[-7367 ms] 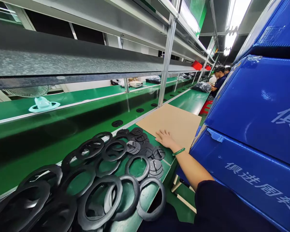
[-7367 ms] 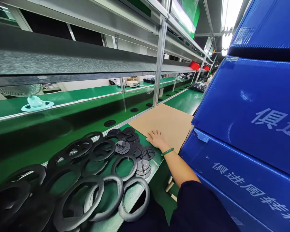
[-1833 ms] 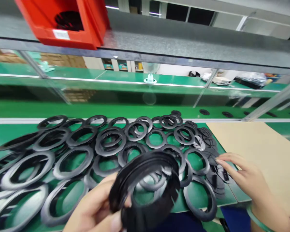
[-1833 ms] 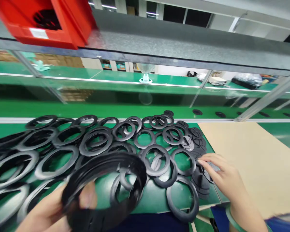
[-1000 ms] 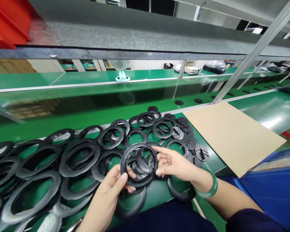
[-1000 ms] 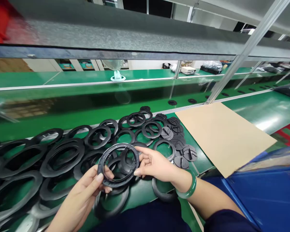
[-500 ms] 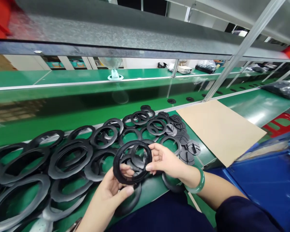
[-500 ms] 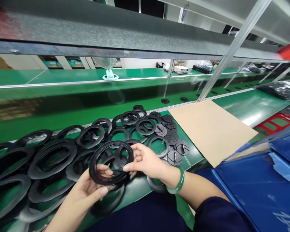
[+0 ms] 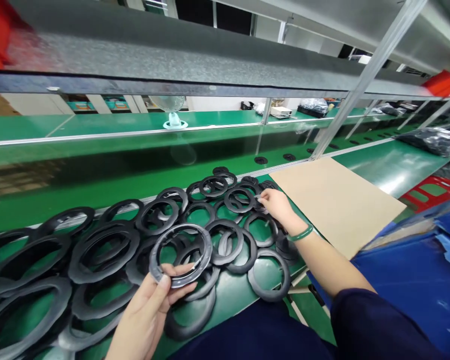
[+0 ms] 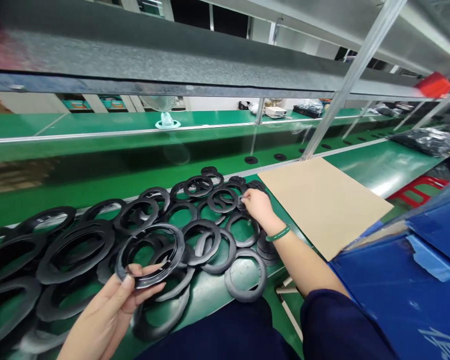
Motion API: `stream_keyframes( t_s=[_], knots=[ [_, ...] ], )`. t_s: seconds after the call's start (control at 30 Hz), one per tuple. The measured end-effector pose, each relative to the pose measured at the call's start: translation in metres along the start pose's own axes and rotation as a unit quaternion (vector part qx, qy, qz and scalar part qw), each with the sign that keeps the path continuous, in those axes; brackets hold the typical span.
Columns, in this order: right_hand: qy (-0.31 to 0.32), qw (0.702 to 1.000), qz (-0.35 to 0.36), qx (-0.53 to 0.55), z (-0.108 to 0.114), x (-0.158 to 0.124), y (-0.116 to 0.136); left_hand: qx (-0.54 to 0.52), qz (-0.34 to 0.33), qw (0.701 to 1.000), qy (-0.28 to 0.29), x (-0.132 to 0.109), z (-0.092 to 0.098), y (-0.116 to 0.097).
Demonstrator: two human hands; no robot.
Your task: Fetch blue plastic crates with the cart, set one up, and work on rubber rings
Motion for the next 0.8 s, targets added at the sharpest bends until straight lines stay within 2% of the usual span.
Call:
stream_keyframes(
  t_s=[0.1, 0.27, 0.33, 0.43, 0.53, 0.63, 0.7, 0.8],
  knots=[
    [0.04, 0.995, -0.052, -0.08, -0.005, 0.016, -0.02, -0.008, 0.004, 1.0, 0.013, -0.003, -0.003, 0.003],
    [0.048, 0.991, -0.042, -0.117, -0.013, 0.018, -0.025, -0.002, -0.013, 0.999, 0.038, -0.007, -0.006, 0.0],
    [0.032, 0.988, -0.041, -0.142, -0.006, 0.02, -0.025, 0.002, -0.016, 0.999, 0.045, -0.008, -0.004, -0.001],
    [-0.033, 0.987, -0.045, -0.148, 0.013, 0.019, -0.021, 0.015, -0.019, 0.998, 0.052, -0.008, 0.0, 0.002],
    [-0.097, 0.991, 0.001, -0.097, 0.028, 0.011, -0.007, 0.029, -0.016, 0.998, 0.051, -0.006, 0.002, 0.006],
    [-0.098, 0.993, 0.063, -0.003, 0.032, -0.005, 0.016, 0.035, -0.035, 0.997, 0.065, -0.009, 0.001, 0.003],
    [-0.09, 0.99, 0.098, 0.038, 0.032, -0.017, 0.034, 0.068, -0.058, 0.992, 0.085, -0.021, 0.0, -0.004],
    [-0.098, 0.982, 0.14, 0.075, 0.033, -0.036, 0.053, 0.143, -0.053, 0.977, 0.148, -0.048, 0.003, -0.013]
  ],
)
Point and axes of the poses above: each hand's wrist, its own x-axis towards the middle knuckle, its own z-axis out of the back of the hand, y = z × x, the point moved 1 cm from there along x, towards the middle knuckle, and after that the axes turned 12 degrees about y, right-handed, at the moved point
